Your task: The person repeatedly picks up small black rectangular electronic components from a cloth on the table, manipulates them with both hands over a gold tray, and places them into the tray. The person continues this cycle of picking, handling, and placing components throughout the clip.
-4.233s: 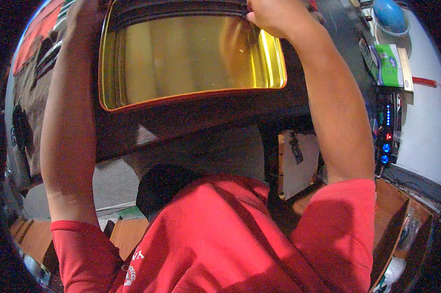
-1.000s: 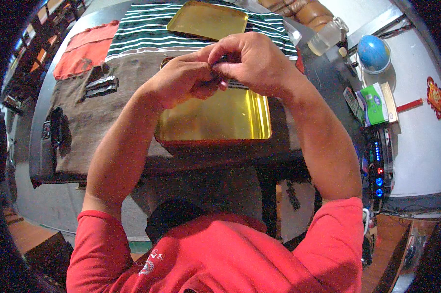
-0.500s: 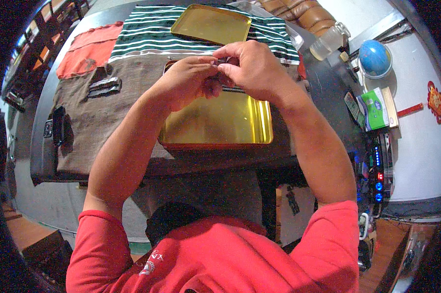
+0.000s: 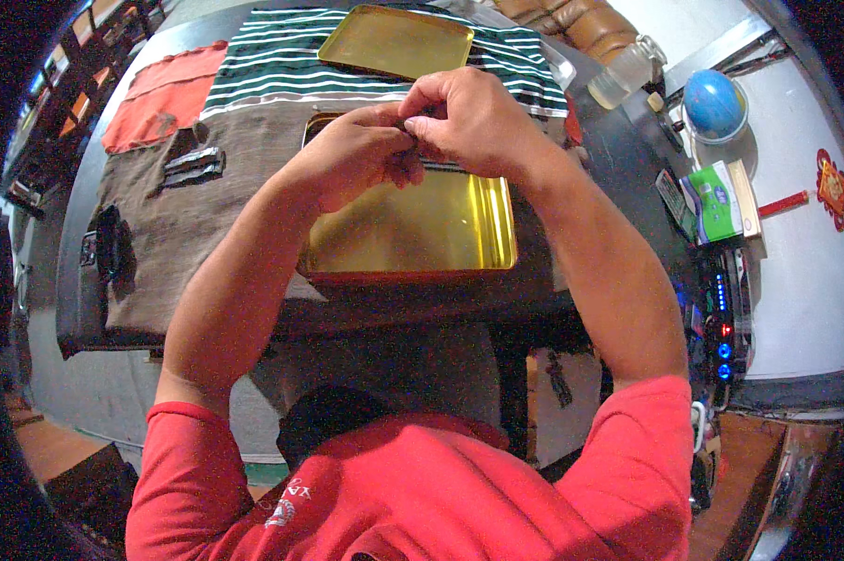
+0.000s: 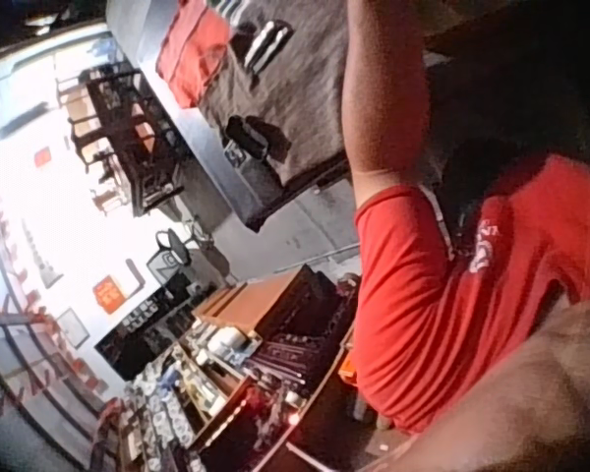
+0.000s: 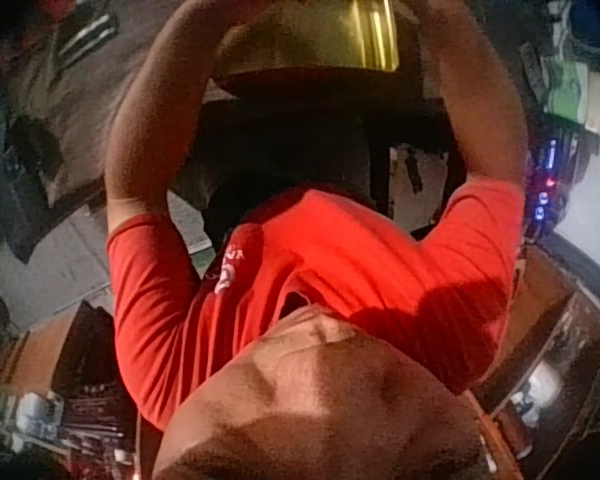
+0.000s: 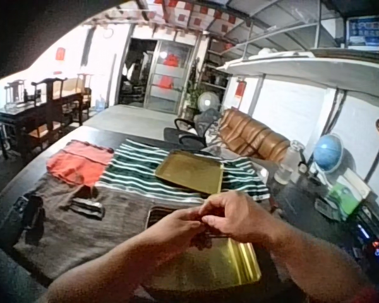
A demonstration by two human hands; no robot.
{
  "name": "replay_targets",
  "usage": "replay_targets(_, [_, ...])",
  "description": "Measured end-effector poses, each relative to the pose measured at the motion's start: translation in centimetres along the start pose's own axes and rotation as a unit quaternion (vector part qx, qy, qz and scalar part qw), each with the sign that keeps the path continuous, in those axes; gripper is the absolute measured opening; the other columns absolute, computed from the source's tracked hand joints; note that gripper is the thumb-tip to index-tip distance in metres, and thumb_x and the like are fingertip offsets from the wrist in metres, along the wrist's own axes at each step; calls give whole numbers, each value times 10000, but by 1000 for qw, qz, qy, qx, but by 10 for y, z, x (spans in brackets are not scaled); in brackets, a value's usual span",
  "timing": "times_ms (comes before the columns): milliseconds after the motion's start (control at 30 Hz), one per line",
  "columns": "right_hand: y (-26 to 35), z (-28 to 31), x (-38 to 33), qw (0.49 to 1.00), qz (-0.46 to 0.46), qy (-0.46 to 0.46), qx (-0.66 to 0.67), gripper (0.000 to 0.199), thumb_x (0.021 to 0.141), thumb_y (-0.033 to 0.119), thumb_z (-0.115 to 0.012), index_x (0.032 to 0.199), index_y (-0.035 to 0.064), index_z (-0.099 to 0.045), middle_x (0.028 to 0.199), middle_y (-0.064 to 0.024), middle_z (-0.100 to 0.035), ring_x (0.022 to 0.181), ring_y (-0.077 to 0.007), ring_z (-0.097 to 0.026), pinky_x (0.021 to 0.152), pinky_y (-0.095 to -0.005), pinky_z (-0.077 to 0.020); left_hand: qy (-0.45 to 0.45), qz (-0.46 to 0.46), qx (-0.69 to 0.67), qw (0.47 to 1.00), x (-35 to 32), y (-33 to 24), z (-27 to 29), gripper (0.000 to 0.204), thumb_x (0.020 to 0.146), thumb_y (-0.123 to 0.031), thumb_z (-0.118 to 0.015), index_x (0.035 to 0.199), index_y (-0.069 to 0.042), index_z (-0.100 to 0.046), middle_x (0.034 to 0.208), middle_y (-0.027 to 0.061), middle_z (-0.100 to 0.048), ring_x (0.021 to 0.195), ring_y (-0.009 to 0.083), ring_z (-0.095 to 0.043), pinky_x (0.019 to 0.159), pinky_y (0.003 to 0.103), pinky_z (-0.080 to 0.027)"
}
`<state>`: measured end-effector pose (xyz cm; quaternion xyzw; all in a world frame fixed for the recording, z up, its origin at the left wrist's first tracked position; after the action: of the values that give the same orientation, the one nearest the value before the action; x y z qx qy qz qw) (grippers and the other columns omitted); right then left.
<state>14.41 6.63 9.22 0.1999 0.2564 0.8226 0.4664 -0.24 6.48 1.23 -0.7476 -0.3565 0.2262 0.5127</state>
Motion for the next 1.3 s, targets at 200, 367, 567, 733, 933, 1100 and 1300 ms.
replay_targets(200, [-17,17,-10,1000,-3,5,10,129,928,47,-705,1035,-23,-722,903,-51,-722,844,-110,-671,791,-270,-555,-88,-23,65,994,-3,-2,1,689,979,-131,-587,1602,-36,-309,1240,115,-665,942,211,-699,847,326,-548])
replay_targets(367, [-55,27,-13,985,-48,56,-154,171,844,104,-750,994,22,-754,909,-137,-758,836,-244,-731,778,-363,-567,-147,-27,98,984,2,-2,13,613,988,-161,-589,1555,-38,-394,1236,119,-682,993,195,-688,853,317,-533])
replay_targets(567, [-79,12,-12,936,-47,112,-331,156,834,58,-722,985,20,-738,957,-171,-733,902,-312,-711,816,-404,-561,-164,-27,83,983,4,-1,16,486,1007,-174,-596,1461,-23,-512,1186,119,-704,984,192,-695,851,320,-544])
replay_targets(733, [-75,5,-2,919,-93,157,-350,164,820,45,-734,981,17,-739,970,-178,-737,890,-331,-709,808,-409,-568,-162,-41,80,983,3,1,16,419,1013,-182,-606,1400,-26,-568,1174,123,-704,969,184,-701,834,305,-556])
replay_targets(933, [-69,2,2,917,-122,200,-322,167,801,29,-755,967,19,-746,932,-171,-739,876,-305,-715,798,-401,-570,-147,-54,92,983,3,-1,18,366,1014,-190,-608,1343,-29,-612,1147,100,-717,965,178,-700,827,302,-557])
replay_targets(1100, [-72,-1,1,901,-102,213,-364,149,780,27,-768,928,21,-757,912,-167,-743,858,-305,-719,784,-398,-569,-155,-56,101,981,4,0,17,335,1006,-180,-617,1303,-25,-641,1120,94,-730,949,173,-699,828,299,-557])
replay_targets(1300, [-74,-5,4,889,-97,224,-389,155,776,14,-769,931,24,-759,923,-168,-746,863,-317,-720,780,-405,-568,-141,-64,85,984,12,10,29,322,1000,-170,-622,1284,-22,-652,1102,92,-729,926,168,-694,824,294,-558])
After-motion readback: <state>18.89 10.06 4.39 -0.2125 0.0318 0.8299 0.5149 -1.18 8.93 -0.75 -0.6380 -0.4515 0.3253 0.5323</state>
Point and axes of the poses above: each hand's wrist, its own x-axis towards the middle knuckle, its own z-axis out of the back of the hand, y = z × x, the point moved 3 cm from there along x, towards the middle knuckle
